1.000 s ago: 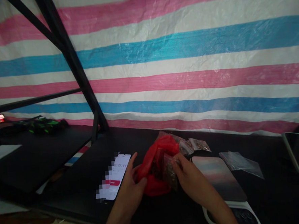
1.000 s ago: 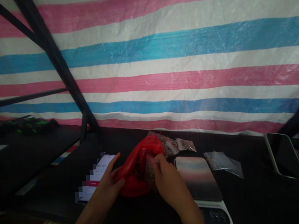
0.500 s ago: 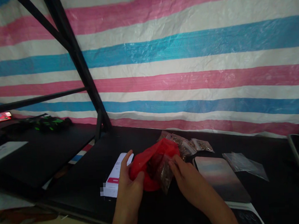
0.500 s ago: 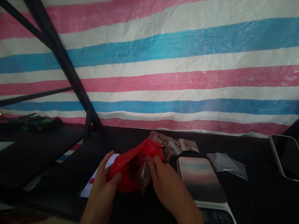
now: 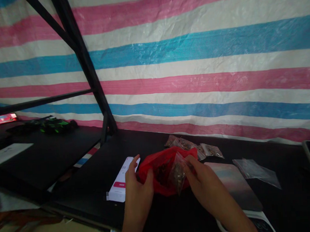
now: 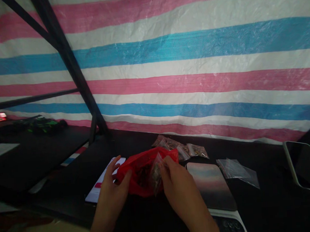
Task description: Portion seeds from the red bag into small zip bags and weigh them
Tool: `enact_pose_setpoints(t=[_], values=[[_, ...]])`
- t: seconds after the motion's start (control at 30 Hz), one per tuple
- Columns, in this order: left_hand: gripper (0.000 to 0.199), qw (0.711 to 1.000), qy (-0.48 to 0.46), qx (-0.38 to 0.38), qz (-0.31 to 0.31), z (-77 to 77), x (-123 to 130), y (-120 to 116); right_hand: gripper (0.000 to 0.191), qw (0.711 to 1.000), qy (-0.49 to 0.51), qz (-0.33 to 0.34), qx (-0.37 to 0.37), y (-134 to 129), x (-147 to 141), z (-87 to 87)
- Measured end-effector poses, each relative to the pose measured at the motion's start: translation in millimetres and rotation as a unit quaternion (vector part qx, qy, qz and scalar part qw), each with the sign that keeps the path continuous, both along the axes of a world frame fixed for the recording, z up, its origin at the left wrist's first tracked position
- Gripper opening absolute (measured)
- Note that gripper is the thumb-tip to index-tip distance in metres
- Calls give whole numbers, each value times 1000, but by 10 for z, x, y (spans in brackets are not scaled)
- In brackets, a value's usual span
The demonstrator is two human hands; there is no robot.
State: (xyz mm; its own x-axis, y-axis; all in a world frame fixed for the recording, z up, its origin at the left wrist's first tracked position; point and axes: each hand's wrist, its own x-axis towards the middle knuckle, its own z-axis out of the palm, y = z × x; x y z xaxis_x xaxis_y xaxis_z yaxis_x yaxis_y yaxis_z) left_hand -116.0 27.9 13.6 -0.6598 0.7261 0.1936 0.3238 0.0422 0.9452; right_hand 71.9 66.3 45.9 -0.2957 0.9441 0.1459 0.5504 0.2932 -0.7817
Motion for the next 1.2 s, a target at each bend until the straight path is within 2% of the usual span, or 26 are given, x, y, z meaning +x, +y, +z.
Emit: enact_pose_setpoints(t=[0.1,0.17,0.2,0.27,0.33,0.4,0.47,0.67,0.77,0.87,0.97,1.07,1.2], values=[[55,983,169,34,59,196,153,-118,29,995,97,21,5,6,83,100],[46,981,176,84,-9,287,283,-195,27,991,128,34,11,-23,164,201],[44,985,135,87,-69,304,355,-220,26,990,133,38,12,-43,214,251],[41,979,-13,52,-196,285,509,-231,24,991,129,38,12,-84,329,335],[36,935,-164,14,-315,228,664,-202,21,992,127,24,13,-110,450,384],[32,894,-246,6,-375,180,801,-158,20,991,133,-4,19,-119,560,403],[31,889,-262,12,-375,162,900,-123,24,989,143,-24,19,-115,648,403],[23,931,-190,38,-310,175,1003,-102,28,985,156,-70,-1,-79,773,390],[22,931,-161,39,-325,132,1051,-112,32,981,183,-50,-40,-78,789,396],[22,936,-153,48,-315,77,1105,-116,35,979,191,-23,-62,-88,819,408],[26,954,-120,51,-270,23,1121,-105,38,977,193,-62,-68,-59,928,377],[30,975,-50,60,-207,-51,1115,-97,39,975,172,-121,-65,38,1128,229],[26,969,46,126,-209,-211,1191,-189,35,978,87,-190,-26,215,1395,-93]])
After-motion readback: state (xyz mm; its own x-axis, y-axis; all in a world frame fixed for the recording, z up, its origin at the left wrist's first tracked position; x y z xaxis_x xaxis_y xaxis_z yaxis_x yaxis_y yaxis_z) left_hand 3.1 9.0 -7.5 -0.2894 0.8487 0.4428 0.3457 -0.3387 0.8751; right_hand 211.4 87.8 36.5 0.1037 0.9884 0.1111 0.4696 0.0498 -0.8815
